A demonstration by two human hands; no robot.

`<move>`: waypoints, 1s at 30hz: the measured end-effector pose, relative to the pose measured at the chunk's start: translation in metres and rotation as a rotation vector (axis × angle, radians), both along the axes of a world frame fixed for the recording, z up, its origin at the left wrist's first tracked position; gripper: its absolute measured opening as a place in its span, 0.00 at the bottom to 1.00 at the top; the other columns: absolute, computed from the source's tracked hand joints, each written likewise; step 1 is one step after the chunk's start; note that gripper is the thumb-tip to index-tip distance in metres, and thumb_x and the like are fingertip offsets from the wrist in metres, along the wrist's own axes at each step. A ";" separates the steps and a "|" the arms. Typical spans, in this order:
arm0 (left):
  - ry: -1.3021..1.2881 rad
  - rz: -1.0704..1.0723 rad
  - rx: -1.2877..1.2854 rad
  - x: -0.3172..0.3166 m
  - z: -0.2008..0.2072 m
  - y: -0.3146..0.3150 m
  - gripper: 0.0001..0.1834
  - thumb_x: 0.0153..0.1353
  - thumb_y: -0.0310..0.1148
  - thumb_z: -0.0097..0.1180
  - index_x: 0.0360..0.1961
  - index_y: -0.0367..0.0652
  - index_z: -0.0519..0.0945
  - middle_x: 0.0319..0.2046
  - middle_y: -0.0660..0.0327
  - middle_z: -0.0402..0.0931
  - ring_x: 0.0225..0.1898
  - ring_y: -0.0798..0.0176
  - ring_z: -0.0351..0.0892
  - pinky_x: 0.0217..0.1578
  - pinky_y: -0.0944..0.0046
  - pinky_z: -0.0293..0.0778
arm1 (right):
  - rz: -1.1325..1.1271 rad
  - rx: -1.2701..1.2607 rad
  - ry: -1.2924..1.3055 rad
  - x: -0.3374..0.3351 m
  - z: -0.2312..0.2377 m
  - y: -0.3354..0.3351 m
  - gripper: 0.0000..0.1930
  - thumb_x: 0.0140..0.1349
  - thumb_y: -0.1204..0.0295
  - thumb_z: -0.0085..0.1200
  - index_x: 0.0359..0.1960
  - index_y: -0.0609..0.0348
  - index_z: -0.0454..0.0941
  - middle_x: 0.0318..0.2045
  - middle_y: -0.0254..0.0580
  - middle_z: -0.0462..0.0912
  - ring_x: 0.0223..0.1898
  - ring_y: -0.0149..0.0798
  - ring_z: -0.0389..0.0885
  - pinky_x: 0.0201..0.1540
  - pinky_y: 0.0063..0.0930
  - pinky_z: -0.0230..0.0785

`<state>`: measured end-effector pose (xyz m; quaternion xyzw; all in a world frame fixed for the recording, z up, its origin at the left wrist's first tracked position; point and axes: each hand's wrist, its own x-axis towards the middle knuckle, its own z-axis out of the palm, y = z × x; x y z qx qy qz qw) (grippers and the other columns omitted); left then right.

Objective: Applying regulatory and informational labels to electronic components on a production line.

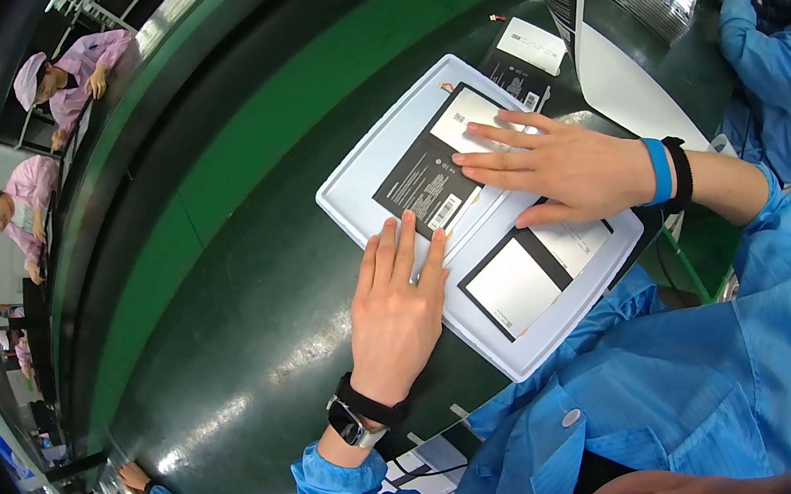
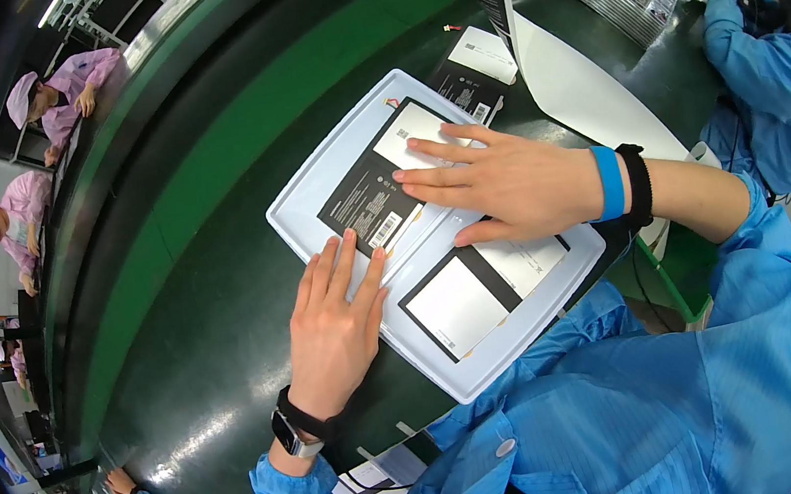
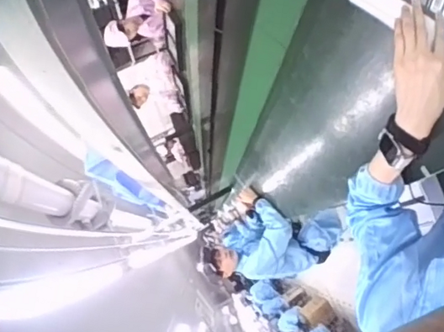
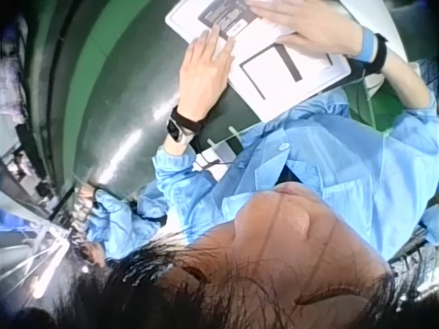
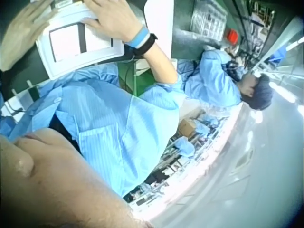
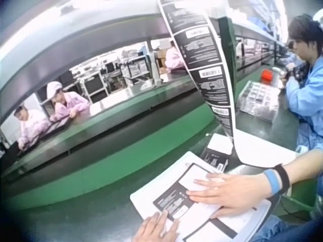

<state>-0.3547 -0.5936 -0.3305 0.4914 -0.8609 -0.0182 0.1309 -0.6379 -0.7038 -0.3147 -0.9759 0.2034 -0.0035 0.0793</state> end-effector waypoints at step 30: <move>-0.115 -0.049 0.079 -0.016 0.043 -0.015 0.19 0.64 0.35 0.66 0.56 0.46 0.87 0.62 0.47 0.79 0.58 0.43 0.81 0.58 0.51 0.76 | -0.565 -0.191 -1.320 -0.055 0.076 -0.043 0.22 0.57 0.68 0.72 0.51 0.61 0.79 0.44 0.43 0.83 0.47 0.41 0.84 0.49 0.34 0.75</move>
